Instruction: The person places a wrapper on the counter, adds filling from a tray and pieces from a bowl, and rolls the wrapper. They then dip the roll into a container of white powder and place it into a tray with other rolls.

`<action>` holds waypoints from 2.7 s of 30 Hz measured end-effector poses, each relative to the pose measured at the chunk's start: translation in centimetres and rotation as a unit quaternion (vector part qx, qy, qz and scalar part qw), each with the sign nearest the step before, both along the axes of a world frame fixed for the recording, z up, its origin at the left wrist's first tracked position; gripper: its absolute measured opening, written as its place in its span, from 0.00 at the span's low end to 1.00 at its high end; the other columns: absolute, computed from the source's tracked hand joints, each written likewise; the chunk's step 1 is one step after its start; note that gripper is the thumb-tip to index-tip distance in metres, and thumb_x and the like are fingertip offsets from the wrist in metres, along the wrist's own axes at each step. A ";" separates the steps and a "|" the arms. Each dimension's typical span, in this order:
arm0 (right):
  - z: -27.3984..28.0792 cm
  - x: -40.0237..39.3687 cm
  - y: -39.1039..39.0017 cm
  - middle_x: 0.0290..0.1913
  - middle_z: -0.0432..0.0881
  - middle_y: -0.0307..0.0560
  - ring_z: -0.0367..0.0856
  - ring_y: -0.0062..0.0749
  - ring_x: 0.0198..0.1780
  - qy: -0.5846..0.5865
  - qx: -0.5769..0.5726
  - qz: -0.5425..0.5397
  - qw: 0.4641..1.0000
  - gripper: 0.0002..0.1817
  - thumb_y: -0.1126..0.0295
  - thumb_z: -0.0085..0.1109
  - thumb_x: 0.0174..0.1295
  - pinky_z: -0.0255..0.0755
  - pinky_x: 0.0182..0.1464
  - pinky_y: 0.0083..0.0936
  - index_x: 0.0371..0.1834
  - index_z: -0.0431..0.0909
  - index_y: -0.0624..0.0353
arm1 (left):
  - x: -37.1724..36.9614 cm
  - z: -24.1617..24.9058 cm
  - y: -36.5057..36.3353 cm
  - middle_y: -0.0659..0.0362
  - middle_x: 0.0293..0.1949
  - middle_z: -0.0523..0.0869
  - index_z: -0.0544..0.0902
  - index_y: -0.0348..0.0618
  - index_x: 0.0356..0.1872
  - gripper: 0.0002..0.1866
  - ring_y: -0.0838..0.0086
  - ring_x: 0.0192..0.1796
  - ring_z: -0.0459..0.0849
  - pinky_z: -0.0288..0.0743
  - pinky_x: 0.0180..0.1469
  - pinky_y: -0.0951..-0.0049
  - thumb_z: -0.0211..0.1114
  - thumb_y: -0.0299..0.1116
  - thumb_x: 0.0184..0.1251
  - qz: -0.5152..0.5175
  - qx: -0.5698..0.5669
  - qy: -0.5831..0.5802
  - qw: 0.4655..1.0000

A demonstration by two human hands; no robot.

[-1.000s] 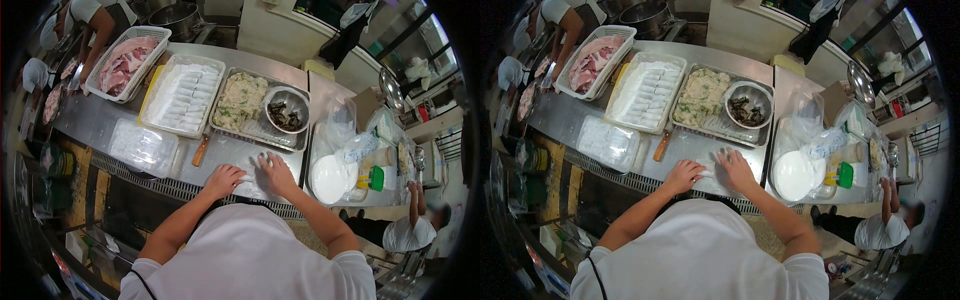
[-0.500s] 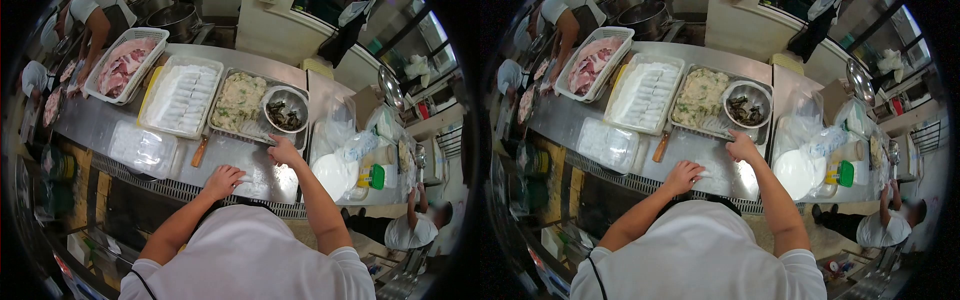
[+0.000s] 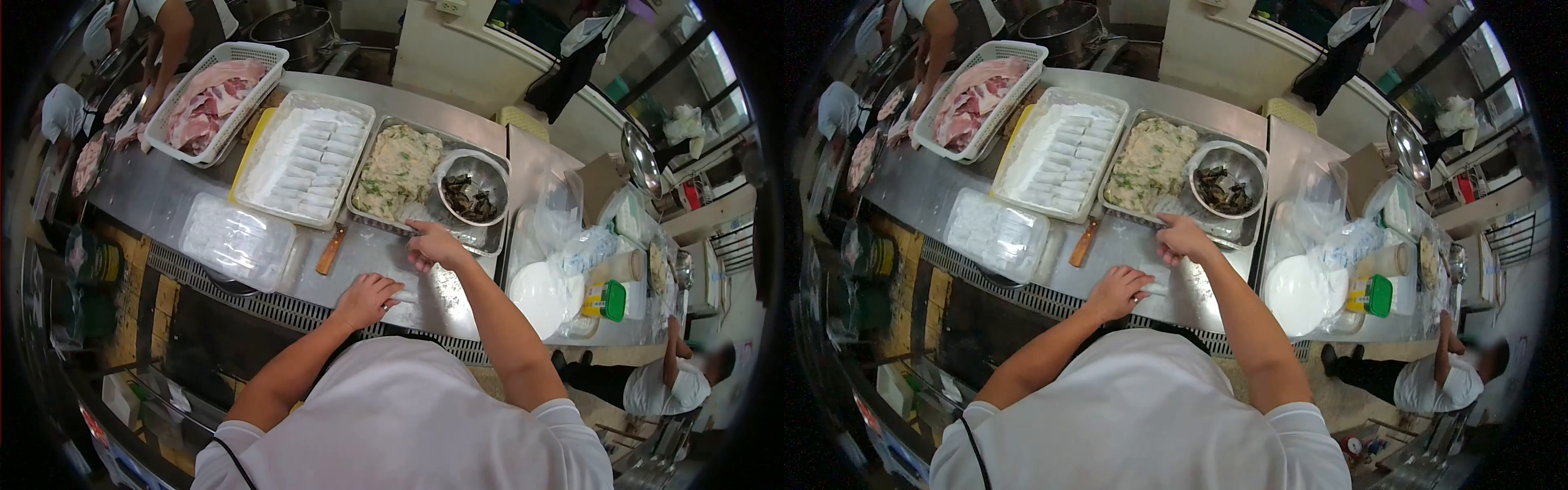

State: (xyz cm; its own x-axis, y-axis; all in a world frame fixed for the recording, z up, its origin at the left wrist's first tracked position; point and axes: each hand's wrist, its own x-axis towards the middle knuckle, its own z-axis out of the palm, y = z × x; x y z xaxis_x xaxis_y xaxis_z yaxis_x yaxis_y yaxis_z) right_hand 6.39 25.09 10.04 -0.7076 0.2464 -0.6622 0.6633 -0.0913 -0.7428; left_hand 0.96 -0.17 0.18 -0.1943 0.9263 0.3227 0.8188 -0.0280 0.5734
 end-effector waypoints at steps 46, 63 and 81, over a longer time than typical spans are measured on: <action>-4.6 12.3 -8.6 0.59 0.86 0.53 0.83 0.52 0.62 0.274 0.494 0.153 0.811 0.22 0.72 0.74 0.60 0.79 0.66 0.44 0.60 0.86 0.60 | -0.3 0.3 0.5 0.55 0.55 0.87 0.88 0.47 0.60 0.19 0.54 0.59 0.84 0.77 0.63 0.52 0.77 0.36 0.70 -0.011 -0.018 -0.030 0.999; -7.7 10.3 -8.2 0.59 0.84 0.54 0.80 0.51 0.62 0.220 0.591 0.155 0.760 0.20 0.63 0.68 0.72 0.73 0.68 0.49 0.62 0.86 0.62 | -1.5 -0.2 2.7 0.53 0.59 0.86 0.90 0.51 0.59 0.18 0.51 0.64 0.83 0.75 0.67 0.48 0.75 0.34 0.69 0.052 0.038 0.008 0.998; -2.4 4.0 -6.1 0.58 0.90 0.65 0.89 0.59 0.59 0.142 0.377 0.107 0.909 0.36 0.68 0.73 0.64 0.81 0.65 0.47 0.77 0.78 0.66 | -1.8 0.8 -2.1 0.49 0.67 0.82 0.82 0.40 0.69 0.26 0.49 0.72 0.77 0.67 0.77 0.46 0.72 0.40 0.75 0.170 -0.001 -0.044 0.984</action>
State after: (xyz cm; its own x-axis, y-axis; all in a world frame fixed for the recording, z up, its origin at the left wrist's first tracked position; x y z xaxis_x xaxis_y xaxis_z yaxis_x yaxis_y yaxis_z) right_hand 10.37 18.96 7.59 -0.9090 0.3909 -0.1448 0.3771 0.6233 -0.6850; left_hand -0.85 -2.29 0.99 -0.5211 0.8033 0.2882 0.7272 0.2412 0.6426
